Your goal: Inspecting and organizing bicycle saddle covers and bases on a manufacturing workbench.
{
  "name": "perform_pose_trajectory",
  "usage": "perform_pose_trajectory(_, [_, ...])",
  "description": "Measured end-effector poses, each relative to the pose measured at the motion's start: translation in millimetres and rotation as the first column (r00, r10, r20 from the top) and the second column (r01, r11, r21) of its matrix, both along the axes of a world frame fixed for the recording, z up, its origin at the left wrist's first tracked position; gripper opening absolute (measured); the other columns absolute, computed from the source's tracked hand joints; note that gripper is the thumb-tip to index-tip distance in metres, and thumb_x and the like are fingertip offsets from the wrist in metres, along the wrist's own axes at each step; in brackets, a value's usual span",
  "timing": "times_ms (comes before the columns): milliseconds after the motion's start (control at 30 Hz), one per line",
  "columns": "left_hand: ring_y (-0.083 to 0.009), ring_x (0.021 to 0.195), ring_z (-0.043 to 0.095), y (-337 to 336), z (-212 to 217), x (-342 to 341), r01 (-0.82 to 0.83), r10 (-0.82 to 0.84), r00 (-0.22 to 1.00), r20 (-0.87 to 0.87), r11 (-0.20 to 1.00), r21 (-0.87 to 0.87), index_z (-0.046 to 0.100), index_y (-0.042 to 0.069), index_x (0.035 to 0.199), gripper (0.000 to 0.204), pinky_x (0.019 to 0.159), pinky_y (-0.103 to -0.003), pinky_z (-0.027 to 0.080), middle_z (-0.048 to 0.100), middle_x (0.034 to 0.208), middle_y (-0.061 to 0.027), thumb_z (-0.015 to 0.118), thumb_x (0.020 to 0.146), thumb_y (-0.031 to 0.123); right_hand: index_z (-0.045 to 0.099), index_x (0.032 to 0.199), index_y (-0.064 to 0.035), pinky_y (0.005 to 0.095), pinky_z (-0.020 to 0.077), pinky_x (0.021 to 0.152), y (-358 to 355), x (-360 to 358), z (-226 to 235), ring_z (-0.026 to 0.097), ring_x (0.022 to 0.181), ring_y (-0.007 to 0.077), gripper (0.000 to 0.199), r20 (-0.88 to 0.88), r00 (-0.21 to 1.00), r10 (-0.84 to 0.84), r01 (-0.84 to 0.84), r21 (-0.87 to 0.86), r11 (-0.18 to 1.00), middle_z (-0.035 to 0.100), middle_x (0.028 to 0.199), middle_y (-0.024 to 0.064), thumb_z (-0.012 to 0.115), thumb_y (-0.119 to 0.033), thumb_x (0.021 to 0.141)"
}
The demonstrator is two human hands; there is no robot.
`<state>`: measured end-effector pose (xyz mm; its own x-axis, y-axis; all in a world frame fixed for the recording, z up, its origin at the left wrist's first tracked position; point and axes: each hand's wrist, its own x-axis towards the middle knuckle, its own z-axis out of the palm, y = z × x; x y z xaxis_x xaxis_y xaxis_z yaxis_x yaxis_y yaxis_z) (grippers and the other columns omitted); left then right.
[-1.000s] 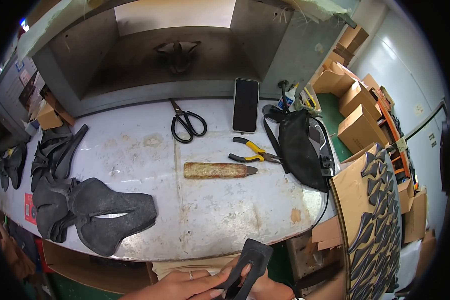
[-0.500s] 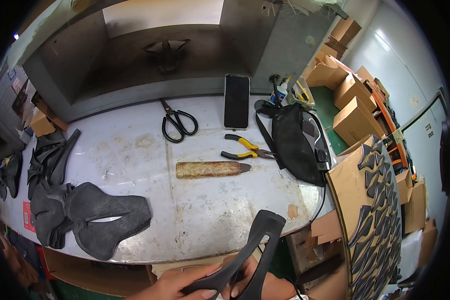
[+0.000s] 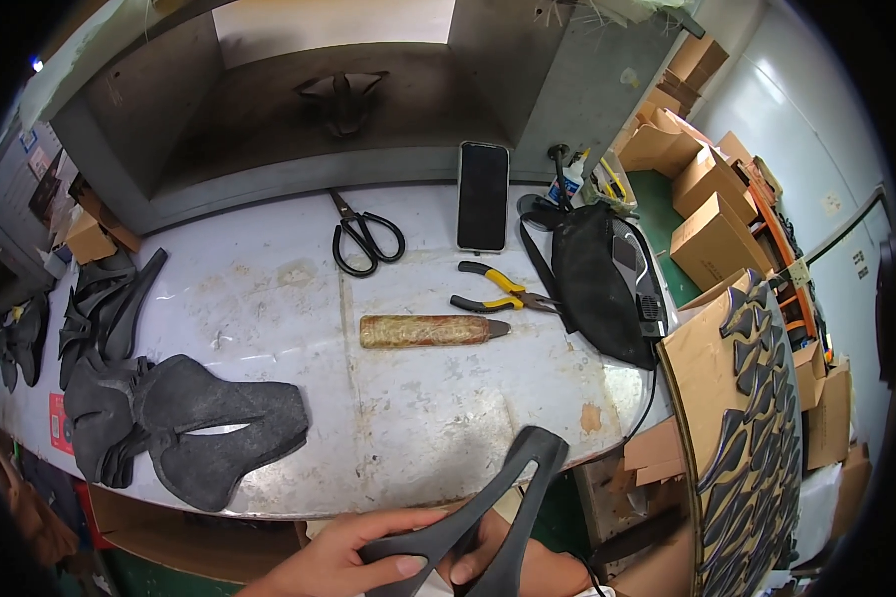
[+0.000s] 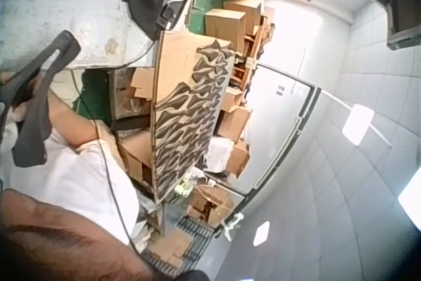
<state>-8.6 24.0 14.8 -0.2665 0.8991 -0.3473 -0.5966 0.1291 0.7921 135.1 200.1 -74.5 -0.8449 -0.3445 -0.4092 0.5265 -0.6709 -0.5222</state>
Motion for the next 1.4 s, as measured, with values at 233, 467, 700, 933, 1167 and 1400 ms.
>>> perform_pose_trajectory(233, [-0.0165,0.110,0.058,0,2,4,0.012,0.004,0.964,-0.265,0.998,0.059,0.051,-0.006,0.129,0.044,0.096,-0.029,0.045,0.060,0.124,-0.0152,0.064,0.087,0.000,0.060,0.118,0.0041,0.0273,0.0468,0.084,-1,-12,24,0.061,0.095,0.0134,0.059,-0.092,0.992,-0.081,0.085,0.040,0.996,0.067,0.104,0.0068,0.085,-0.011,0.067])
perform_pose_trajectory(467, [-0.0165,0.110,0.059,-2,-1,5,0.004,0.011,0.970,-0.241,0.998,0.062,0.053,-0.005,0.128,0.042,0.095,-0.030,0.046,0.060,0.125,-0.0152,0.064,0.088,0.000,0.060,0.116,0.0048,0.0256,0.0458,0.080,2,-30,69,0.060,0.089,0.0131,0.059,0.024,0.997,-0.074,0.072,0.073,0.995,0.066,0.097,0.0068,0.086,-0.015,0.066])
perform_pose_trajectory(700, [-0.0149,0.105,0.062,1,4,3,0.104,-0.074,0.919,-0.386,0.993,0.056,0.054,-0.002,0.129,0.044,0.091,-0.028,0.047,0.064,0.120,-0.0144,0.067,0.087,0.002,0.062,0.102,0.0022,0.0253,0.0436,0.072,4,-9,22,0.056,0.081,0.0111,0.046,-0.098,0.995,0.031,-0.009,0.222,0.975,0.061,0.086,0.0026,0.084,-0.021,0.069])
perform_pose_trajectory(933, [-0.0166,0.103,0.062,-1,8,1,0.072,-0.021,0.930,-0.368,0.990,0.124,0.053,-0.003,0.130,0.046,0.088,-0.028,0.047,0.064,0.119,-0.0151,0.066,0.086,0.002,0.062,0.100,0.0002,0.0238,0.0418,0.066,11,-33,118,0.054,0.076,0.0097,0.045,0.370,0.921,-0.122,0.175,-0.114,0.978,0.059,0.081,-0.0003,0.084,-0.024,0.069])
perform_pose_trajectory(1167, [-0.0119,0.111,0.056,6,-2,1,0.127,-0.076,0.970,-0.231,0.968,0.214,0.047,-0.002,0.136,0.057,0.093,-0.027,0.044,0.059,0.128,-0.0122,0.070,0.084,0.001,0.055,0.085,-0.0067,0.0262,0.0434,0.066,5,-18,55,0.057,0.076,0.0100,0.036,-0.071,0.978,-0.195,0.201,0.087,0.976,0.058,0.078,-0.0006,0.084,-0.019,0.069])
perform_pose_trajectory(1400, [-0.0153,0.111,0.055,4,-11,21,-0.347,0.359,0.895,-0.265,0.933,0.096,0.035,-0.004,0.141,0.064,0.097,-0.030,0.041,0.057,0.123,-0.0133,0.066,0.086,0.004,0.042,0.132,0.0026,0.0306,0.0416,0.098,-8,-27,76,0.054,0.110,0.0175,0.085,0.105,0.975,-0.197,0.182,0.141,0.973,0.058,0.115,0.0084,0.088,-0.020,0.064])
